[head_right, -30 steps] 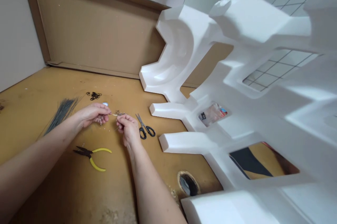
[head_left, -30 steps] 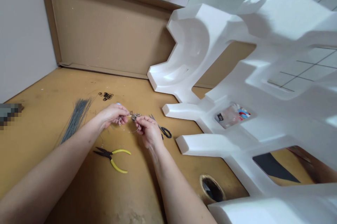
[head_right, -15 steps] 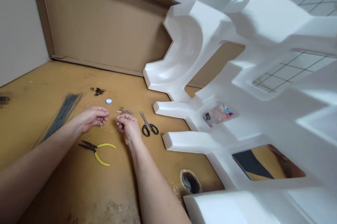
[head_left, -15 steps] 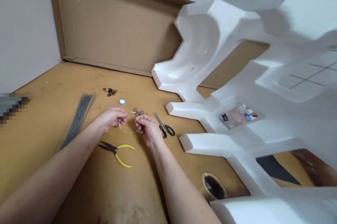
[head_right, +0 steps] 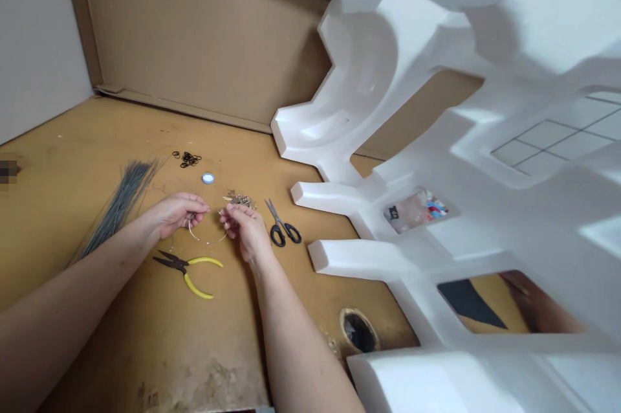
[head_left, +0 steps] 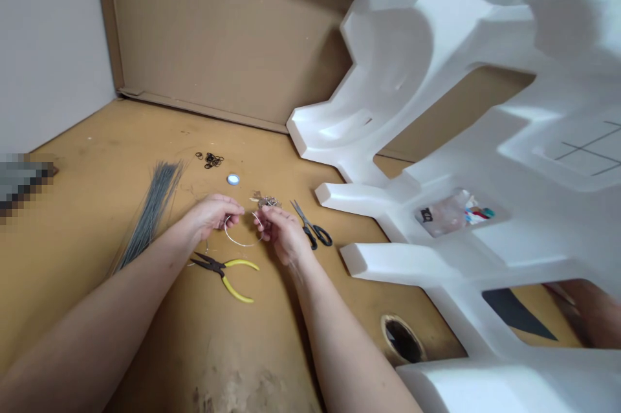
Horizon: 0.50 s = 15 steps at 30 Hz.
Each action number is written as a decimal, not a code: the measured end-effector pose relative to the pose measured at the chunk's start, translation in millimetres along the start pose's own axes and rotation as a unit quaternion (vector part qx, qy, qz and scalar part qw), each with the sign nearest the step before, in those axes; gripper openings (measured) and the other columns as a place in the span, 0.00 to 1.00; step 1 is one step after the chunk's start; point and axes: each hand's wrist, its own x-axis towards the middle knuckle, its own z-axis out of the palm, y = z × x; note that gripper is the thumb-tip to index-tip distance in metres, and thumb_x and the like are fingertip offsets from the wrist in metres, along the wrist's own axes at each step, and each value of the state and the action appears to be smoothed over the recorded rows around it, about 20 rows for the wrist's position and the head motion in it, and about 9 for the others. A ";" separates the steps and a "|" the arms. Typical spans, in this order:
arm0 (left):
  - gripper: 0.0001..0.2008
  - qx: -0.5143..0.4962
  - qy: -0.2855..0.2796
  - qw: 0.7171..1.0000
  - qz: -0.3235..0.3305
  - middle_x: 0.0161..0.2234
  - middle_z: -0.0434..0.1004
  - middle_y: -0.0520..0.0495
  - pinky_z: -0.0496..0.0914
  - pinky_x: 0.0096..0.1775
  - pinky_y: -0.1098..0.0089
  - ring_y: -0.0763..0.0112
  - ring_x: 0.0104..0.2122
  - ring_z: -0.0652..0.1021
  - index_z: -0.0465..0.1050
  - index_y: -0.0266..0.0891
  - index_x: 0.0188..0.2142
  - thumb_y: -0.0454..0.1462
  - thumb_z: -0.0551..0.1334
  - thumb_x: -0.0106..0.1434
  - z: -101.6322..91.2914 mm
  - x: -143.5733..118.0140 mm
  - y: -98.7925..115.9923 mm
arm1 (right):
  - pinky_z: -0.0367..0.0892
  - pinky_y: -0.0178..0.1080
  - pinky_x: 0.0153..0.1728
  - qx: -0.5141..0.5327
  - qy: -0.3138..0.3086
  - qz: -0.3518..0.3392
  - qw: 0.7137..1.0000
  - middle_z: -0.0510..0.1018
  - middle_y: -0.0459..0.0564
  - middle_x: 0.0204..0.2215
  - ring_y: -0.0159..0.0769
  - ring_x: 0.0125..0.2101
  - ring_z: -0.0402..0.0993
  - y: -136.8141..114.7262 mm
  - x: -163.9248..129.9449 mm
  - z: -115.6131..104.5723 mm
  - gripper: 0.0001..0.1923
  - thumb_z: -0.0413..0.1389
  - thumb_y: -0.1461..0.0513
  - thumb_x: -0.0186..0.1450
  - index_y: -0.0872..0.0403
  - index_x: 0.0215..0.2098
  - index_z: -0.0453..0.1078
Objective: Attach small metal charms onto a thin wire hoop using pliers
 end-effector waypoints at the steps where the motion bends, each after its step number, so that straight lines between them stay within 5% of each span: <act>1: 0.05 0.003 0.000 1.000 -0.001 0.11 0.63 0.55 0.55 0.19 0.77 0.82 0.12 0.63 0.65 0.34 0.16 0.29 0.59 0.45 0.3 -0.2 -0.2 | 0.48 0.28 0.14 -0.002 -0.004 0.001 1.000 0.71 0.44 0.14 0.23 0.14 0.60 0.5 -0.5 0.2 0.09 0.61 0.58 0.43 0.57 0.17 0.69; 15: 0.06 0.003 -0.007 1.000 -0.002 0.10 0.63 0.54 0.55 0.19 0.78 0.82 0.12 0.63 0.65 0.34 0.16 0.28 0.59 0.47 3.1 1.2 -3.1 | 0.45 0.29 0.14 -0.053 -0.023 -0.017 0.998 0.68 0.42 0.11 0.21 0.12 0.56 2.7 -1.5 0.0 0.06 0.58 0.62 0.43 0.56 0.14 0.66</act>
